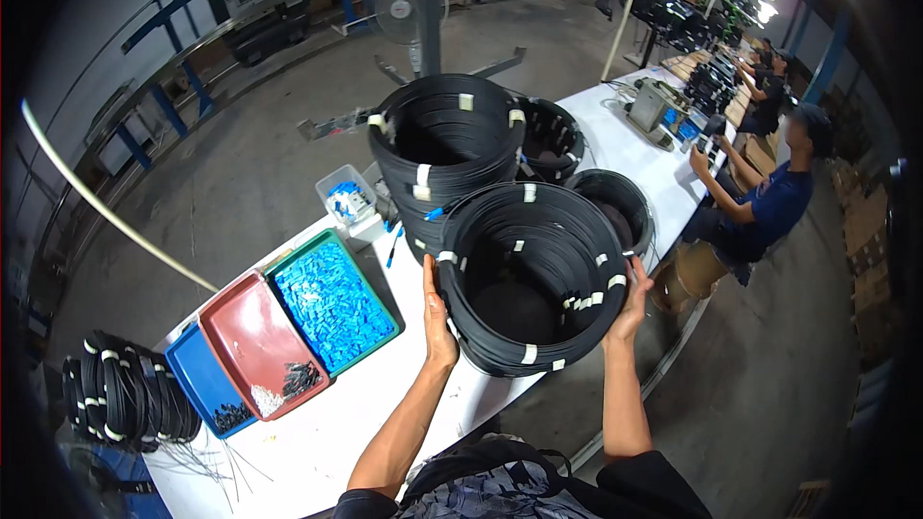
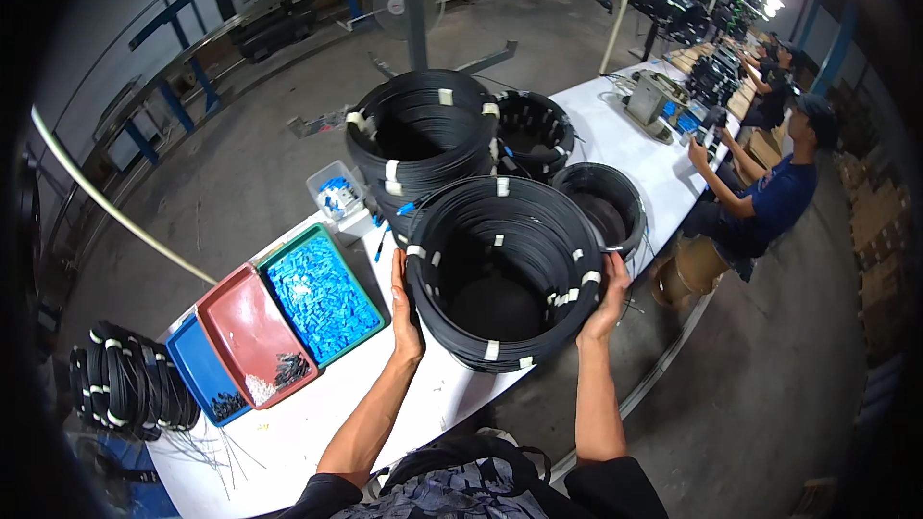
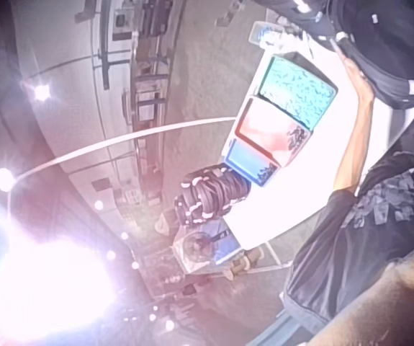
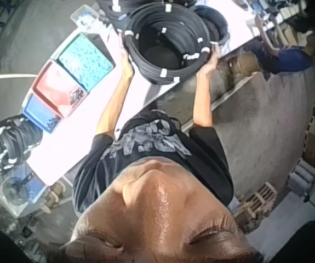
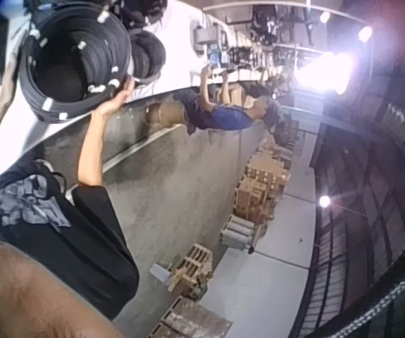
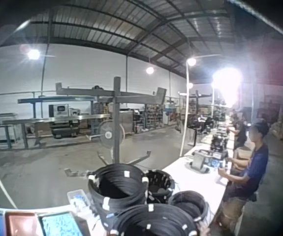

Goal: The person stacks coiled cables on the work table, places a new coiled cable in front of them, and attaches plastic connector parts onto the cable ends by hand.

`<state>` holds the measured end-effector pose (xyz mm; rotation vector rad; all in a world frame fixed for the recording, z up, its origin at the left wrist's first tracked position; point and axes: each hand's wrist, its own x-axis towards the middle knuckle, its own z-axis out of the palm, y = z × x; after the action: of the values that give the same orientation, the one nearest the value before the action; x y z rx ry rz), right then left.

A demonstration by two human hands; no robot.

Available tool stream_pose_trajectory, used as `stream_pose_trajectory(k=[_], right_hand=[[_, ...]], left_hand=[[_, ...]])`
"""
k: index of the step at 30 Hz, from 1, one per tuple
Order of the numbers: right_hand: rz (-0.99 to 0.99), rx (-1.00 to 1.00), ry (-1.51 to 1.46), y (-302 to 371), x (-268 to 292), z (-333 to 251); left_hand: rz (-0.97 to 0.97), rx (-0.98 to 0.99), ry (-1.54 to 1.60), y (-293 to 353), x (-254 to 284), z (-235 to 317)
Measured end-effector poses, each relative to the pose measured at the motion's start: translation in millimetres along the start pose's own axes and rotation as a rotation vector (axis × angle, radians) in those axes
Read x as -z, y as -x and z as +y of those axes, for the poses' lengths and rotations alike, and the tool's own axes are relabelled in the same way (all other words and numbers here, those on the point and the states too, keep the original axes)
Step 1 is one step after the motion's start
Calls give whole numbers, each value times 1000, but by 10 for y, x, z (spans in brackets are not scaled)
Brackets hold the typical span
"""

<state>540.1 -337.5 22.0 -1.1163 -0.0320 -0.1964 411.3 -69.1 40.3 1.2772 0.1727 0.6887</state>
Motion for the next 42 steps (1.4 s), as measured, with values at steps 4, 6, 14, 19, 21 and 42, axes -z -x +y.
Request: stream_pose_trajectory(k=[4, 6, 14, 19, 21, 42], right_hand=[[334, -304, -27, 439, 138, 259], [454, -555, 71, 868, 285, 273], [-361, -1172, 445, 2271, 211, 969], [-1018, -1045, 613, 2575, -1081, 1323], [-1232, -972, 632, 2673, -1666, 1500], [-1838, -927, -298, 7920, -7683, 649]], left_hand=[[16, 38, -174, 343, 652, 90], [91, 101, -283, 658, 1084, 145], [921, 464, -257, 2893, 2599, 267], [1298, 390, -174, 3650, 2817, 698], [1399, 284, -105, 3752, 2933, 823], [1378, -264, -718, 3405, 7231, 4818]])
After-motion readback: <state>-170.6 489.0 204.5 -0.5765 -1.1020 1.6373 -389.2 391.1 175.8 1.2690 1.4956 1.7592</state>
